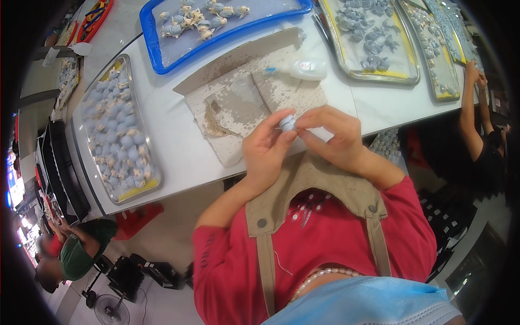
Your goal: The person glues small toy figurines onto their bases using a glue bottle, then organizes the assembled figurines into plastic trays.
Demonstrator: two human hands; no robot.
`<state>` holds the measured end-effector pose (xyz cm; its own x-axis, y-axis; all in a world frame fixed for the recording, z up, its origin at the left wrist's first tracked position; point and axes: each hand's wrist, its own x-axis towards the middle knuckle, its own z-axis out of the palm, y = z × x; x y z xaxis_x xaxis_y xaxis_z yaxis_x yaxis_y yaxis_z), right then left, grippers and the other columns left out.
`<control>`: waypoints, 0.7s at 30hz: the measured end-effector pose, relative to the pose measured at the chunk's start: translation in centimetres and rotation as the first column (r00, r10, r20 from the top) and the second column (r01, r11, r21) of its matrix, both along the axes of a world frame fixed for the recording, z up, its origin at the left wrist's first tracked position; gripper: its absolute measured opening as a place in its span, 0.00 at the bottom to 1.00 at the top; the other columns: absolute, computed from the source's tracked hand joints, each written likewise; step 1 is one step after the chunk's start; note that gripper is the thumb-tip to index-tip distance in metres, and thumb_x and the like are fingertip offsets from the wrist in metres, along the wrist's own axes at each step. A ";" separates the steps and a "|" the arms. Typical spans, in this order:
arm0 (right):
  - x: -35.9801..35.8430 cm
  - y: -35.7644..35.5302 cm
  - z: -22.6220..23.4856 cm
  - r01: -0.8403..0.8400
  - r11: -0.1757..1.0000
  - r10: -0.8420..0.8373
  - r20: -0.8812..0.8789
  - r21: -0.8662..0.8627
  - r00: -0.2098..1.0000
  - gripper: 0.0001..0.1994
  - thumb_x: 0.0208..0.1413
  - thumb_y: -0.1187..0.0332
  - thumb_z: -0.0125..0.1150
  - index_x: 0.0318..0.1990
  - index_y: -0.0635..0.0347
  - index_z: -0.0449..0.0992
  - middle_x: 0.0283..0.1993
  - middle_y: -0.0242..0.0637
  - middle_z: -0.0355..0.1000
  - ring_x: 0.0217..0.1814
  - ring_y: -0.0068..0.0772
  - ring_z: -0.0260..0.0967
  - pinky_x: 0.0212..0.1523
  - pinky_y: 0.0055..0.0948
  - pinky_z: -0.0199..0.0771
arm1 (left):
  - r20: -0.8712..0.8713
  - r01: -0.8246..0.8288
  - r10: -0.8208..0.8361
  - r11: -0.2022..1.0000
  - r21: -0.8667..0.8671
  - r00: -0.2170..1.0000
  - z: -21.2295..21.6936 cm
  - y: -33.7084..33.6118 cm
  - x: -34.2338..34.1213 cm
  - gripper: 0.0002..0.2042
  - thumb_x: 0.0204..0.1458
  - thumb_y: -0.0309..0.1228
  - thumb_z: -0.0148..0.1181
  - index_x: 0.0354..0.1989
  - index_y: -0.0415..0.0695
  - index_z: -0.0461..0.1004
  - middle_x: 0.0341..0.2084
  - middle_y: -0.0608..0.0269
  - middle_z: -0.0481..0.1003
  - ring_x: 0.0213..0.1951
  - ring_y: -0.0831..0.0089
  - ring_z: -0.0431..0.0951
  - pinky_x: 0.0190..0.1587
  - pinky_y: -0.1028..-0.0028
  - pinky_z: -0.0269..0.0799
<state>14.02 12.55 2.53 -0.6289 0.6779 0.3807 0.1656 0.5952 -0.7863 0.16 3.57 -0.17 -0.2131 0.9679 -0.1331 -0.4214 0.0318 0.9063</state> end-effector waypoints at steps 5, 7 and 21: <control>0.2 -0.5 -0.1 0.050 0.999 -0.050 0.001 0.006 0.999 0.10 0.40 0.79 0.64 0.33 0.59 0.77 0.31 0.36 0.73 0.30 0.31 0.74 0.28 0.23 0.73 | -0.018 -0.049 0.049 0.998 0.027 0.999 -0.1 0.0 0.3 0.16 0.52 0.19 0.56 0.50 0.33 0.67 0.42 0.61 0.71 0.42 0.78 0.72 0.46 0.80 0.68; 0.4 -0.5 -0.3 0.033 0.999 -0.033 -0.012 0.018 0.999 0.10 0.40 0.79 0.64 0.33 0.59 0.77 0.31 0.36 0.73 0.29 0.32 0.73 0.28 0.23 0.73 | -0.041 -0.045 0.046 0.999 0.018 0.998 -0.1 0.0 0.4 0.16 0.51 0.19 0.56 0.50 0.33 0.67 0.42 0.61 0.71 0.41 0.79 0.72 0.45 0.80 0.68; 0.5 1.2 0.5 -0.124 0.992 0.124 0.014 0.011 0.992 0.10 0.39 0.82 0.64 0.31 0.59 0.78 0.29 0.36 0.73 0.29 0.31 0.73 0.27 0.23 0.73 | -0.342 -0.034 0.074 0.992 0.123 0.937 -0.3 -0.3 -0.6 0.15 0.47 0.18 0.59 0.45 0.35 0.72 0.41 0.55 0.75 0.38 0.76 0.75 0.39 0.79 0.73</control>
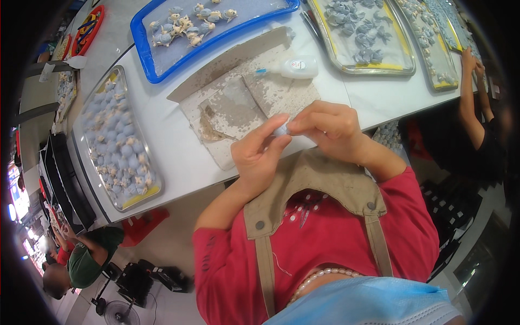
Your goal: The person glues small toy figurines onto their bases using a glue bottle, then organizes the assembled figurines into plastic trays.
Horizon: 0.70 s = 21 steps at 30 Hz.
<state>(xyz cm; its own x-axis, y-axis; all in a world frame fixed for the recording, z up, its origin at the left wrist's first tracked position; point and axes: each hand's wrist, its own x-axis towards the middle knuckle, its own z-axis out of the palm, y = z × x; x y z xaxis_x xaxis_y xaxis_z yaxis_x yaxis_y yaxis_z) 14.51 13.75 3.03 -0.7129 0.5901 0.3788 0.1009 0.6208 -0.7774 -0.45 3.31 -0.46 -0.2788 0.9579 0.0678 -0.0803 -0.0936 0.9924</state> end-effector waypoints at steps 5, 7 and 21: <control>0.2 0.7 -0.4 -0.027 0.998 0.025 -0.029 -0.053 0.999 0.10 0.39 0.80 0.64 0.32 0.60 0.77 0.30 0.35 0.73 0.33 0.31 0.73 0.32 0.24 0.72 | -0.091 0.000 0.010 0.995 0.101 0.996 0.2 0.3 -0.2 0.15 0.46 0.18 0.60 0.45 0.35 0.72 0.42 0.53 0.75 0.41 0.73 0.76 0.41 0.78 0.73; 0.3 1.3 -1.0 -0.063 0.991 0.059 -0.036 -0.115 0.998 0.11 0.40 0.79 0.64 0.35 0.60 0.76 0.32 0.35 0.72 0.35 0.31 0.72 0.34 0.26 0.71 | -0.076 0.030 -0.018 0.986 0.166 0.997 0.5 0.6 -0.2 0.15 0.46 0.19 0.60 0.45 0.36 0.73 0.43 0.53 0.74 0.42 0.72 0.76 0.43 0.77 0.72; 0.2 1.0 -1.8 -0.445 0.395 0.238 -0.378 -0.804 0.895 0.25 0.47 0.74 0.63 0.53 0.69 0.64 0.50 0.42 0.69 0.53 0.29 0.66 0.54 0.28 0.64 | -0.243 0.161 -0.119 0.974 0.162 0.963 1.3 0.9 -0.5 0.16 0.45 0.26 0.64 0.44 0.37 0.74 0.40 0.54 0.76 0.43 0.66 0.77 0.45 0.75 0.71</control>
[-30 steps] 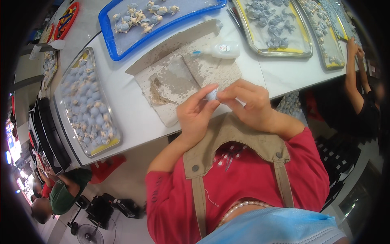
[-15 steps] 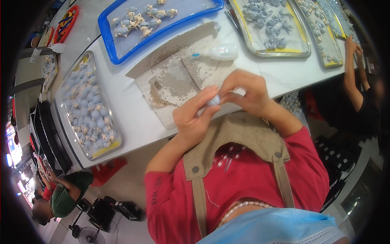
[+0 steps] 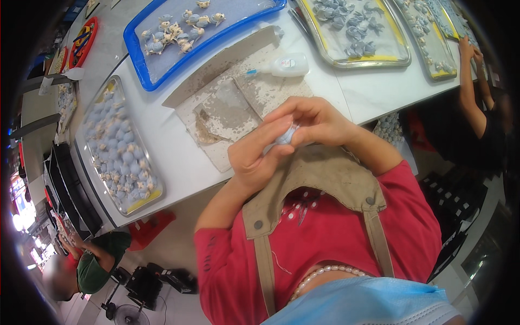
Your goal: The person glues small toy figurines onto their bases using a glue bottle, then organizes the assembled figurines into plastic trays.
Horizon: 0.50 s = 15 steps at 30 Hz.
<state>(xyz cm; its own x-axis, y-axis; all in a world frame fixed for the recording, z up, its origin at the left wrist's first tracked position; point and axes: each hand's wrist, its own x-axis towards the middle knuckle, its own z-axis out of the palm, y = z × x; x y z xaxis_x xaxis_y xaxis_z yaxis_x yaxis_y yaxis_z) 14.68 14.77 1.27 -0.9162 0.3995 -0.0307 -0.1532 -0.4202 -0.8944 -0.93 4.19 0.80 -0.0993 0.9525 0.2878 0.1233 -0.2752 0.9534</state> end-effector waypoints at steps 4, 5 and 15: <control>0.3 -0.1 0.2 0.014 0.999 -0.015 -0.010 -0.050 1.000 0.23 0.47 0.77 0.62 0.53 0.69 0.65 0.49 0.43 0.70 0.53 0.29 0.66 0.53 0.28 0.65 | -0.014 -0.010 0.011 0.997 0.070 1.000 -0.3 0.2 0.3 0.14 0.46 0.26 0.63 0.43 0.37 0.74 0.39 0.54 0.76 0.42 0.66 0.77 0.44 0.75 0.71; 0.3 -0.2 0.3 0.027 0.998 -0.027 -0.001 -0.059 1.000 0.23 0.48 0.77 0.61 0.53 0.69 0.65 0.49 0.42 0.70 0.52 0.29 0.67 0.53 0.28 0.65 | -0.019 -0.008 0.010 0.998 0.070 1.000 -0.2 0.3 0.3 0.14 0.46 0.25 0.62 0.43 0.37 0.74 0.39 0.54 0.76 0.42 0.65 0.77 0.44 0.75 0.72; -0.8 -0.5 -0.2 0.031 0.999 -0.031 0.009 -0.028 0.999 0.19 0.52 0.79 0.55 0.53 0.66 0.65 0.49 0.40 0.68 0.51 0.27 0.66 0.53 0.26 0.65 | -0.084 -0.069 0.079 0.991 0.111 0.993 -0.3 0.2 -0.6 0.13 0.47 0.25 0.62 0.42 0.39 0.75 0.37 0.55 0.77 0.38 0.68 0.79 0.39 0.75 0.74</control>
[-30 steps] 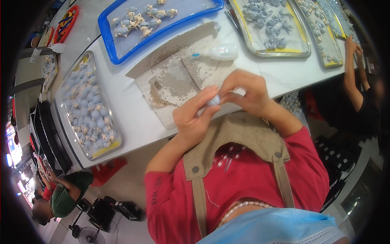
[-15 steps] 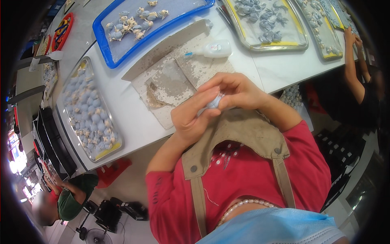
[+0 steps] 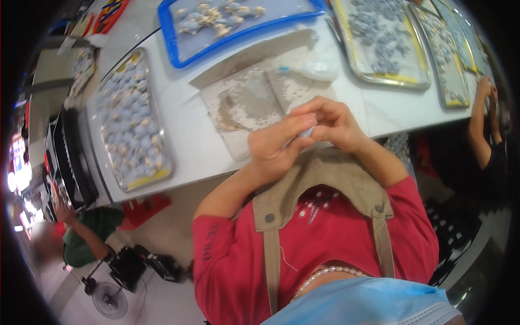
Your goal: The person glues small toy figurines onto their bases using a glue bottle, then organizes the assembled figurines into plastic trays.
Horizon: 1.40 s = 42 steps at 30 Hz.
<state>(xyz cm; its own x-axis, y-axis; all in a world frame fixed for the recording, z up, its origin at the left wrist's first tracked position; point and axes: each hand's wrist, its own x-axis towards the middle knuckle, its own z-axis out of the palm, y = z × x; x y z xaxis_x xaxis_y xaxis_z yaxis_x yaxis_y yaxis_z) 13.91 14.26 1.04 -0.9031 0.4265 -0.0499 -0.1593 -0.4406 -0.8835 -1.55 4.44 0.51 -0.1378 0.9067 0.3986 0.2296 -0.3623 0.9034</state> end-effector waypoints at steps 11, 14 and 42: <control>-0.9 4.3 -1.1 0.350 0.236 -0.676 -0.105 0.907 0.729 0.12 0.46 0.70 0.64 0.41 0.58 0.76 0.31 0.34 0.74 0.35 0.31 0.69 0.38 0.27 0.68 | -0.742 -0.827 0.572 0.561 0.041 0.351 2.4 -1.6 -17.6 0.16 0.45 0.31 0.61 0.46 0.47 0.75 0.33 0.60 0.78 0.30 0.71 0.77 0.34 0.74 0.72; -1.2 4.7 -1.1 0.339 0.176 -0.721 -0.113 0.924 0.684 0.11 0.47 0.70 0.63 0.39 0.60 0.76 0.33 0.36 0.74 0.38 0.33 0.69 0.40 0.28 0.67 | -0.845 -0.804 0.533 0.521 0.286 0.045 2.0 -1.9 -25.3 0.15 0.46 0.35 0.60 0.44 0.48 0.75 0.29 0.60 0.78 0.29 0.66 0.77 0.34 0.70 0.71; 0.6 3.0 0.8 0.422 0.550 -0.697 0.118 0.721 0.707 0.16 0.44 0.68 0.67 0.38 0.64 0.69 0.31 0.38 0.71 0.31 0.28 0.70 0.31 0.23 0.68 | 0.700 0.107 0.280 0.885 -0.454 0.657 0.1 -0.2 -2.3 0.18 0.51 0.21 0.53 0.52 0.38 0.65 0.45 0.55 0.71 0.40 0.71 0.75 0.39 0.79 0.71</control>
<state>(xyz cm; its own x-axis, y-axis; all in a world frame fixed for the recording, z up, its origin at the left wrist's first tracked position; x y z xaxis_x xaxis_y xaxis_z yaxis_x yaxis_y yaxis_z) 14.48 17.23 1.85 -0.4306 0.8870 0.1668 0.2023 0.2749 -0.9399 -3.80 4.21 0.60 -0.2914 0.9120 -0.2885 -0.5624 0.0806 0.8229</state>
